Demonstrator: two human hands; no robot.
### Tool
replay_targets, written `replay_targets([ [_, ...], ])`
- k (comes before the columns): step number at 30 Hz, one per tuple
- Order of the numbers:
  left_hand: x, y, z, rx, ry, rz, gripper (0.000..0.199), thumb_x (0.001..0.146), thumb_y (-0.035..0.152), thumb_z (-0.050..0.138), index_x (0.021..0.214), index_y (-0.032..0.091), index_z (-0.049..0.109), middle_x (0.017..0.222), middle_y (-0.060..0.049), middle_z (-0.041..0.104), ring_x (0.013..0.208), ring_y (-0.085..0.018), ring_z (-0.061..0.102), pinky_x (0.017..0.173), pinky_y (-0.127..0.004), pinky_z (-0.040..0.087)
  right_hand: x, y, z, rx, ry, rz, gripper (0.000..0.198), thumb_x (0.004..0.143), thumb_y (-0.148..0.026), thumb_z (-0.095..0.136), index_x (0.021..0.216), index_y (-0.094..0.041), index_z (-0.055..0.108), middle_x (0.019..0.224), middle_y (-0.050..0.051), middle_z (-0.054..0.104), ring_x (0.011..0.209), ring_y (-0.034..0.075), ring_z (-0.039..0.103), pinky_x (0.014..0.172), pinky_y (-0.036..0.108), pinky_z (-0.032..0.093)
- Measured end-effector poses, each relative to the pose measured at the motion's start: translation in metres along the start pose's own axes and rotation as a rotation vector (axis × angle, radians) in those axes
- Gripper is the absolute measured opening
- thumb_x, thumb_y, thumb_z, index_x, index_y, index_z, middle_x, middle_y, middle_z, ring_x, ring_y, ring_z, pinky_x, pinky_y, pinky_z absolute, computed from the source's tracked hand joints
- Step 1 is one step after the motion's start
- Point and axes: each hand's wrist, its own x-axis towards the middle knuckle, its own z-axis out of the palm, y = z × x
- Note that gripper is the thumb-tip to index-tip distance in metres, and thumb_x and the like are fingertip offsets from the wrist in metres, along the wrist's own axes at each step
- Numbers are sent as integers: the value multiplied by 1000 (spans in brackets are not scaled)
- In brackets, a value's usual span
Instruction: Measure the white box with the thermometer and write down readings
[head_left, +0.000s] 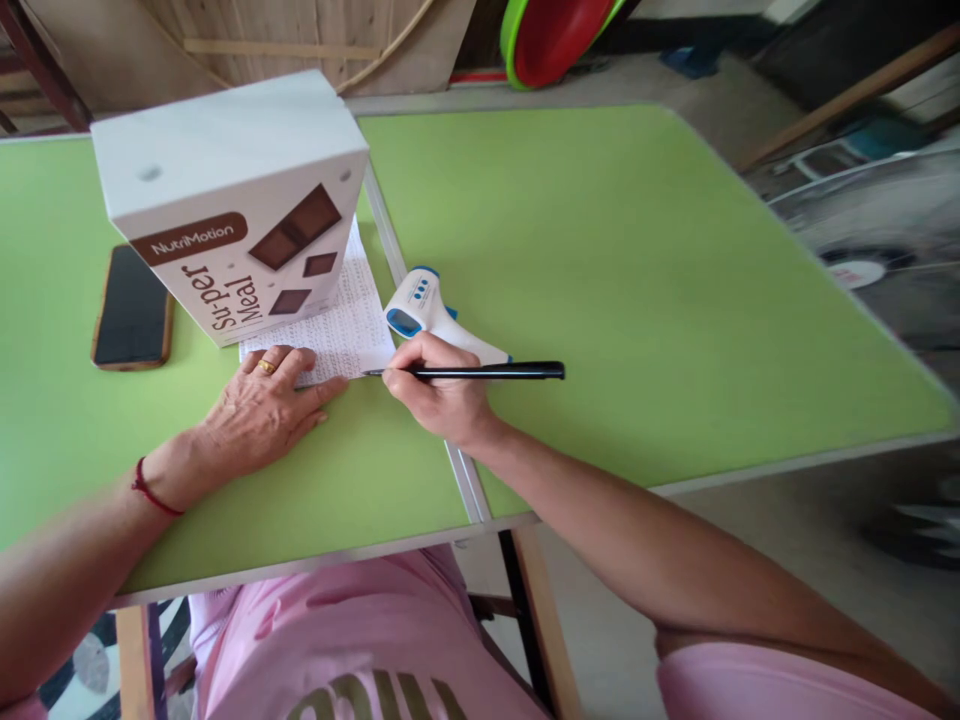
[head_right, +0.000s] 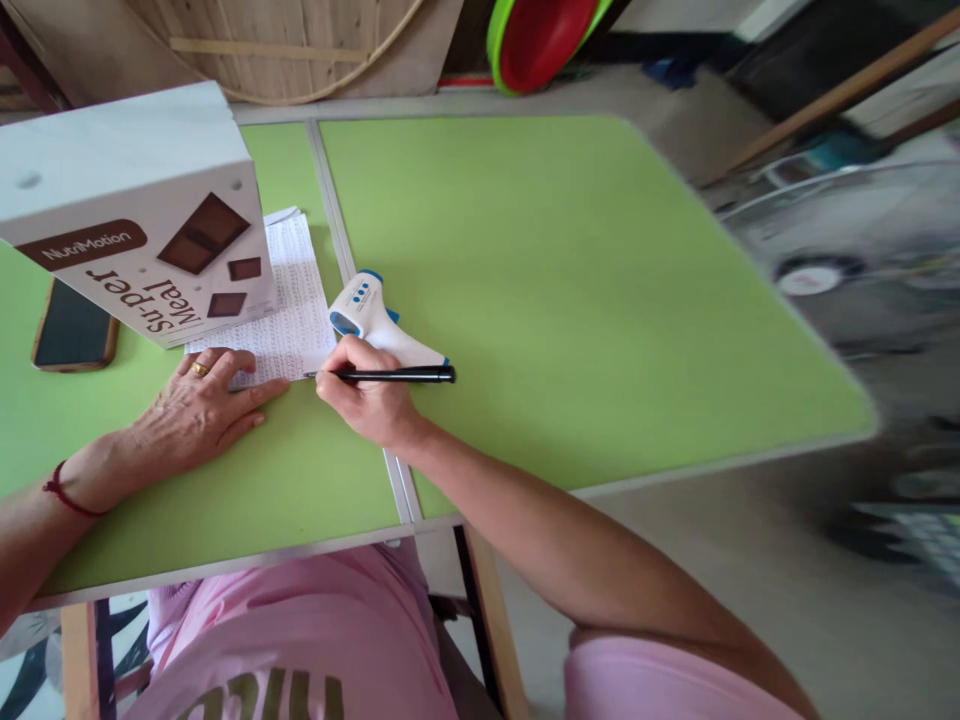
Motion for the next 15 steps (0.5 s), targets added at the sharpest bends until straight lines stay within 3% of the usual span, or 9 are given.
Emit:
replay_targets([
  [15,0,-1,0,-7,-10,-6,37,95,33,49,130,28,59,112,-14,53,99,-30,49,82,-46,46,2,-2,2,25,-85,20,19,78,-17,56,63,-22,46,52,-6,51,45,8,43,46,23,37],
])
